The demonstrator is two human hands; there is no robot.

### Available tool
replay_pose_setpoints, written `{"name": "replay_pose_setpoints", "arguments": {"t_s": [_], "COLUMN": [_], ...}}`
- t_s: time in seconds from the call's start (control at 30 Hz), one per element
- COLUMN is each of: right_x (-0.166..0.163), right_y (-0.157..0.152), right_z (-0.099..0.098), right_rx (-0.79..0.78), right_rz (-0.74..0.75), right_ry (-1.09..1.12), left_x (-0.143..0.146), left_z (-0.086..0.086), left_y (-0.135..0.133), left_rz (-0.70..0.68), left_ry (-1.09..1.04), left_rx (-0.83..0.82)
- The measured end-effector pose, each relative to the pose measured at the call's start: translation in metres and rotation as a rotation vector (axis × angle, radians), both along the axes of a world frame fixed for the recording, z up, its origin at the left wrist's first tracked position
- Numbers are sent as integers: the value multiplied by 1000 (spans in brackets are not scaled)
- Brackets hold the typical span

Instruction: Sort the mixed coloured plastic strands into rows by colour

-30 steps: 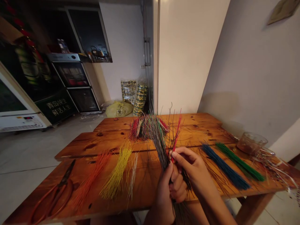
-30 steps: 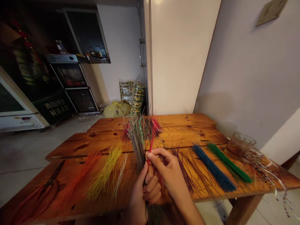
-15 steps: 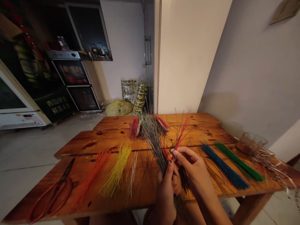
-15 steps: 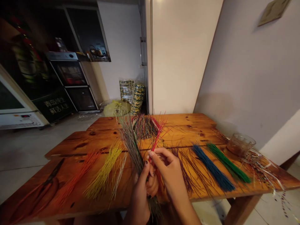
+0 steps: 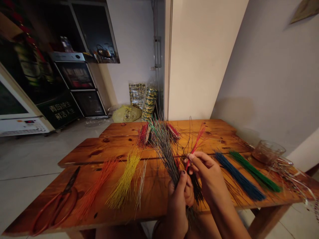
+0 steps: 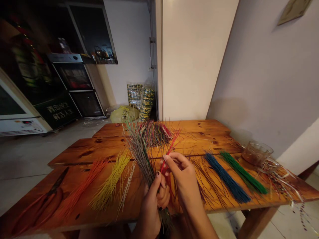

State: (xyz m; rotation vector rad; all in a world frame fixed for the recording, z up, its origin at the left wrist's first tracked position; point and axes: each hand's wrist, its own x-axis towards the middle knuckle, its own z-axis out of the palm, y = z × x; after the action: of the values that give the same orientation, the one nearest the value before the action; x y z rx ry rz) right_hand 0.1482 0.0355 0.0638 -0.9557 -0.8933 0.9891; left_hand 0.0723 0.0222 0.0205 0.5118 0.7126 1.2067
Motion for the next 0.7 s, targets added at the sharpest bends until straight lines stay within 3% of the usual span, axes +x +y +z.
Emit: {"name": "replay_pose_setpoints", "arguments": {"t_s": [0.27,0.47,0.7], "right_x": [5,6,7], "right_y": [0,3,0], "right_z": [9,6,10], "right_rx": [-21,-48,-28], "right_rz": [68,54,52], "right_ry": [-9,89,54], "left_x": [0,1,0], "left_z": [-2,-5,-3], "left_y": [1,7,5], "left_rz": [52,111,57], "left_ry": [30,182,157], "left_rx": [43,125,125]}}
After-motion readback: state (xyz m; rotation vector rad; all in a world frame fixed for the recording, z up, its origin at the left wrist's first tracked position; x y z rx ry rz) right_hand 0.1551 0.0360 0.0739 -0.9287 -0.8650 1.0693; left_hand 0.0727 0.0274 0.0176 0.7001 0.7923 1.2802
